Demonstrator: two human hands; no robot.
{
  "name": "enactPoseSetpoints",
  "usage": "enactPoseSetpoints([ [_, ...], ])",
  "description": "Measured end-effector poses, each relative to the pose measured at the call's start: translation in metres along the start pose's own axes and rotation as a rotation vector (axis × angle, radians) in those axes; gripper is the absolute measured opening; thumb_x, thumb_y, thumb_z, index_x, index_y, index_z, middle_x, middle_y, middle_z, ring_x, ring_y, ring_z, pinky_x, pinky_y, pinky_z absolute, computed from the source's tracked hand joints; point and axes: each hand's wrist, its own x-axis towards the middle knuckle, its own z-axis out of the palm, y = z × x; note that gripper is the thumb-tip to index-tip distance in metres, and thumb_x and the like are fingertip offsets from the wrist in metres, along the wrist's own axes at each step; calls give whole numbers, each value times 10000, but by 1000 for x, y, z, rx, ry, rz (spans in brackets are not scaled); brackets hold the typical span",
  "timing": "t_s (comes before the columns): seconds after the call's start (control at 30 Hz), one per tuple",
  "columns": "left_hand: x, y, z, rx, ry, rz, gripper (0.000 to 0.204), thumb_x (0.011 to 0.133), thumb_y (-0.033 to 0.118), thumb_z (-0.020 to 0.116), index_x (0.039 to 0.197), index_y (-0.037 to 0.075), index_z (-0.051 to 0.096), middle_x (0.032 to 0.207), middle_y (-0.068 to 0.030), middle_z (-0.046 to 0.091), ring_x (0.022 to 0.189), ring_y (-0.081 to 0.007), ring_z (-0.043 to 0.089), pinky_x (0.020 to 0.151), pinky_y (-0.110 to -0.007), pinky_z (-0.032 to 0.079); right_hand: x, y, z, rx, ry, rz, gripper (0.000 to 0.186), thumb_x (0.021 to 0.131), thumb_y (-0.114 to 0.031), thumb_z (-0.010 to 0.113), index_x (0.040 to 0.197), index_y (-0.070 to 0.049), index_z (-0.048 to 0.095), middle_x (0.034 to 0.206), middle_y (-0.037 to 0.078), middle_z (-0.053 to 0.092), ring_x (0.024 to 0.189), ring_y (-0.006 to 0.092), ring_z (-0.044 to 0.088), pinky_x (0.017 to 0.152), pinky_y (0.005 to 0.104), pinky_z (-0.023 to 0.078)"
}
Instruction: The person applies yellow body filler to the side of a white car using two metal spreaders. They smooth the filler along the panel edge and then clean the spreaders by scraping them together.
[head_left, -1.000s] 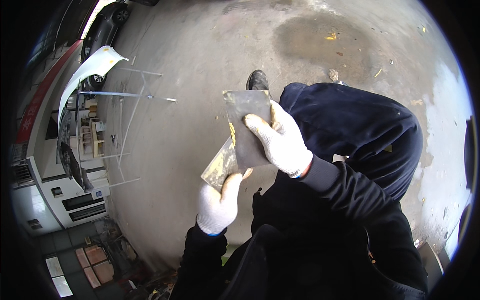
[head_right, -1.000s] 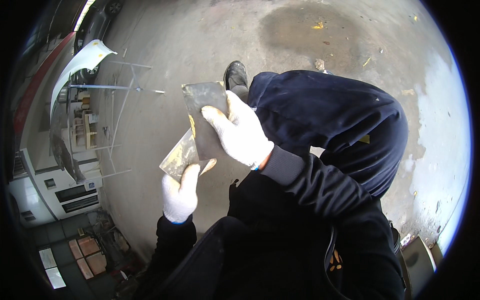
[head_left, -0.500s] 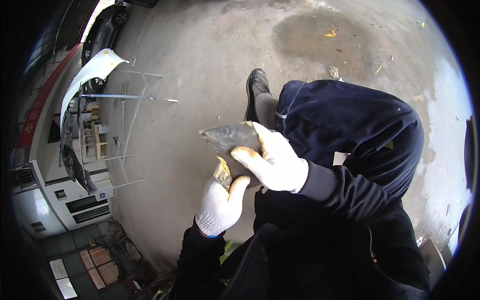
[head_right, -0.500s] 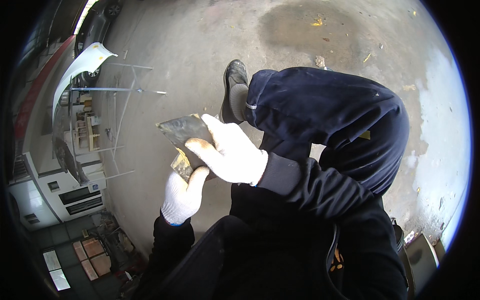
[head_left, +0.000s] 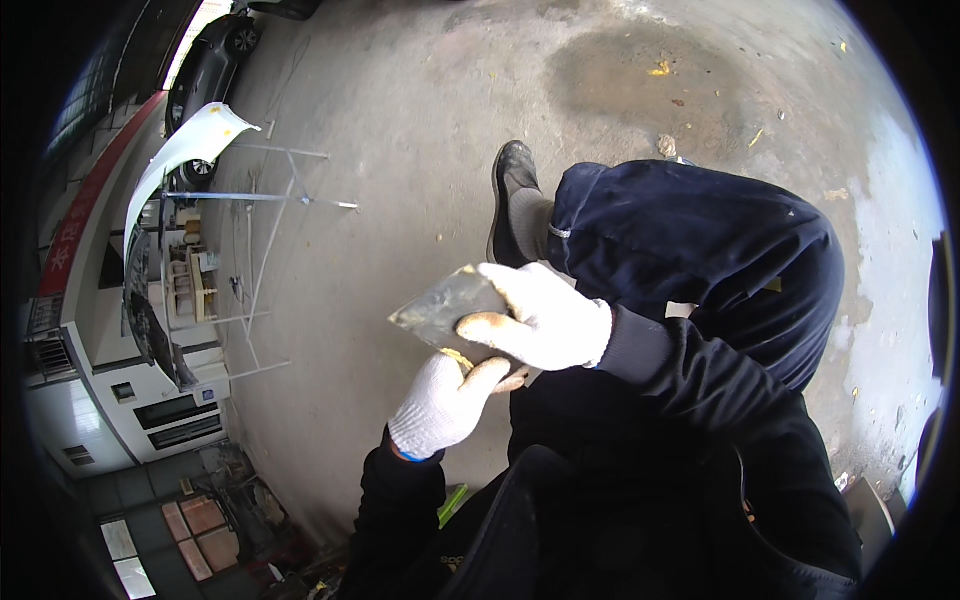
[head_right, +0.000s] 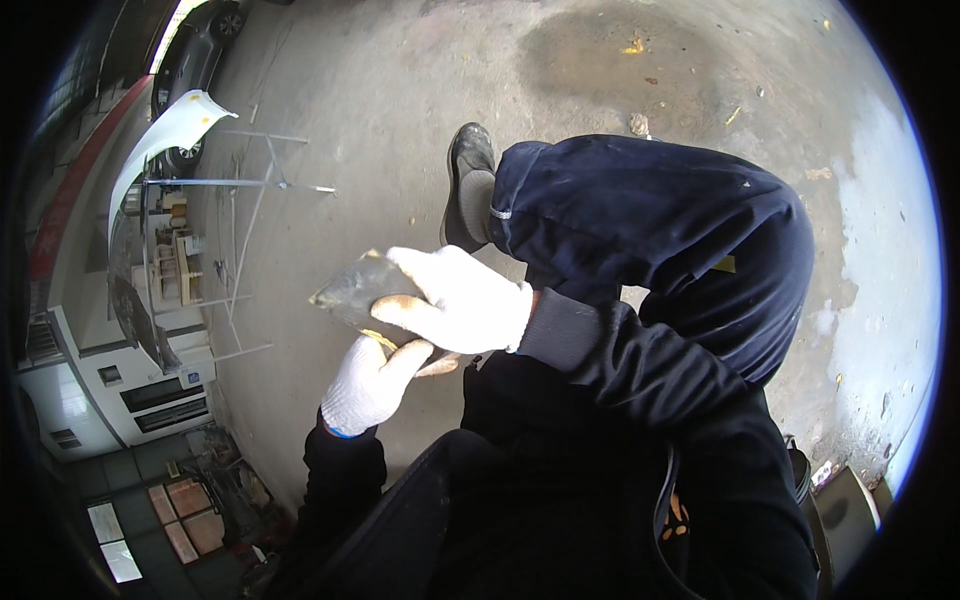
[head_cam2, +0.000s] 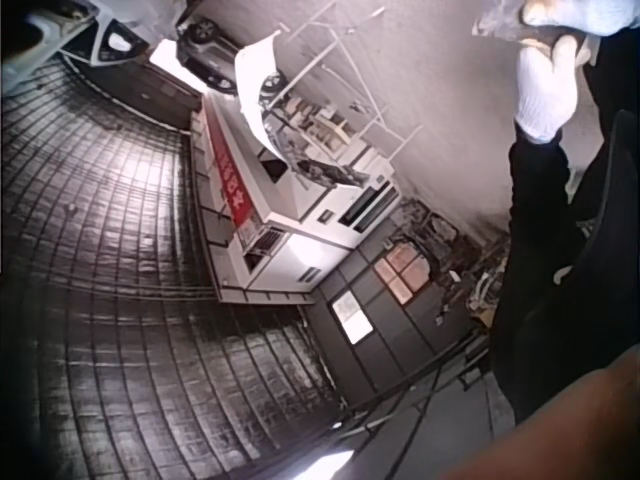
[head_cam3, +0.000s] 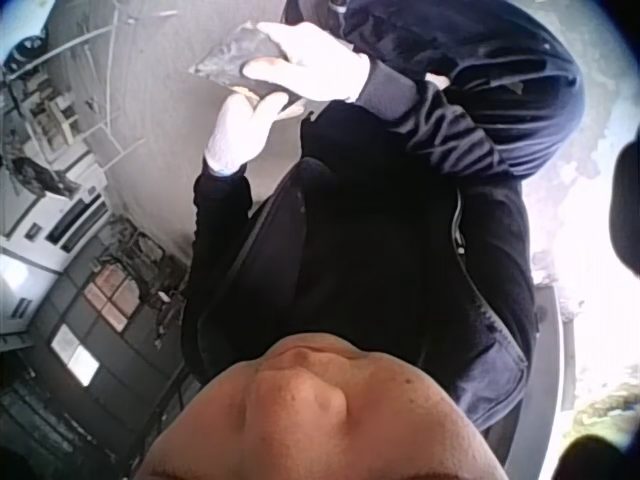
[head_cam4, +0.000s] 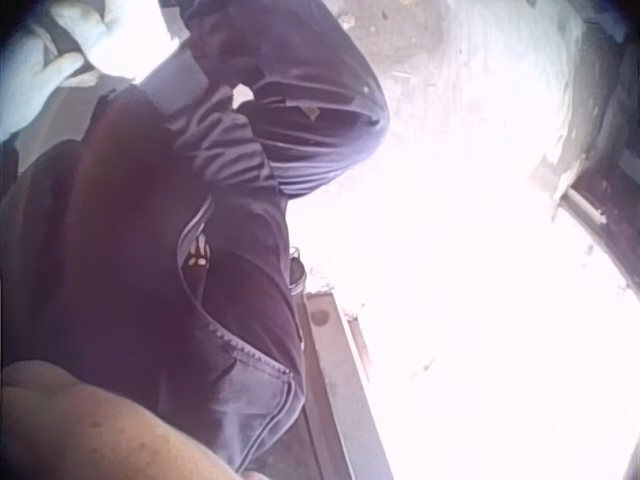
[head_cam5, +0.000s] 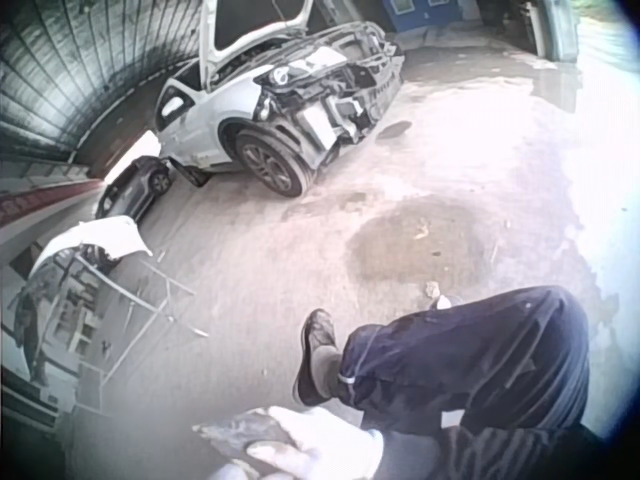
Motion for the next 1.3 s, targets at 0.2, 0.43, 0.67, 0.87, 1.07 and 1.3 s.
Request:
enactPoseSetpoints([
  [0.2, 2, -12, 0, -251, 140, 16, 307, 1017, 74, 553, 1262, -101, 609, 1143, -144, 726, 1016, -182, 710, 863, -334, 564, 5, 22, 16, 137, 364, 28, 458, 983, -324, 658, 1257, 36, 581, 1055, 217, 703, 940, 289, 708, 835, 377, 553],
  [0.43, 1, -7, 10, -127, 331, 253, 368, 1001, 12, 540, 1352, -97, 552, 1211, -146, 683, 1089, -188, 666, 921, -314, 534, 12, 20, 4, 440, 463, 161, 344, 1007, -209, 651, 1254, 24, 595, 1075, 115, 705, 954, 144, 669, 852, 297, 545],
  [0.67, 6, -21, 20, 185, 467, 379, 384, 998, 94, 643, 1322, -94, 556, 1106, -224, 709, 994, -310, 717, 858, -376, 558, 6, 9, 20, 534, 500, 140, 357, 1014, -226, 636, 1265, 23, 583, 1072, 125, 701, 985, 165, 660, 902, 327, 527],
  [0.87, 2, -7, 11, 223, 320, 242, 324, 992, 78, 639, 1258, -96, 575, 1024, -224, 720, 955, -287, 720, 828, -377, 558, 3, 1, 16, 425, 394, 112, 383, 1018, -253, 628, 1281, 21, 577, 1068, 152, 702, 976, 203, 671, 908, 343, 525],
  [1.07, 4, -17, 12, 122, 376, 253, 336, 1001, 45, 609, 1297, -105, 554, 1054, -198, 713, 957, -231, 716, 814, -343, 570, 10, 12, 6, 309, 390, 34, 370, 1024, -250, 622, 1277, 18, 581, 1059, 129, 712, 963, 188, 682, 878, 344, 540],
  [1.3, 7, -19, 22, 23, 467, 275, 499, 1022, 29, 583, 1463, -138, 416, 1341, -234, 608, 1112, -245, 684, 947, -325, 561, 4, 11, 12, 213, 418, 90, 361, 1018, -247, 625, 1267, 12, 585, 1091, 174, 719, 925, 262, 712, 861, 364, 548],
])
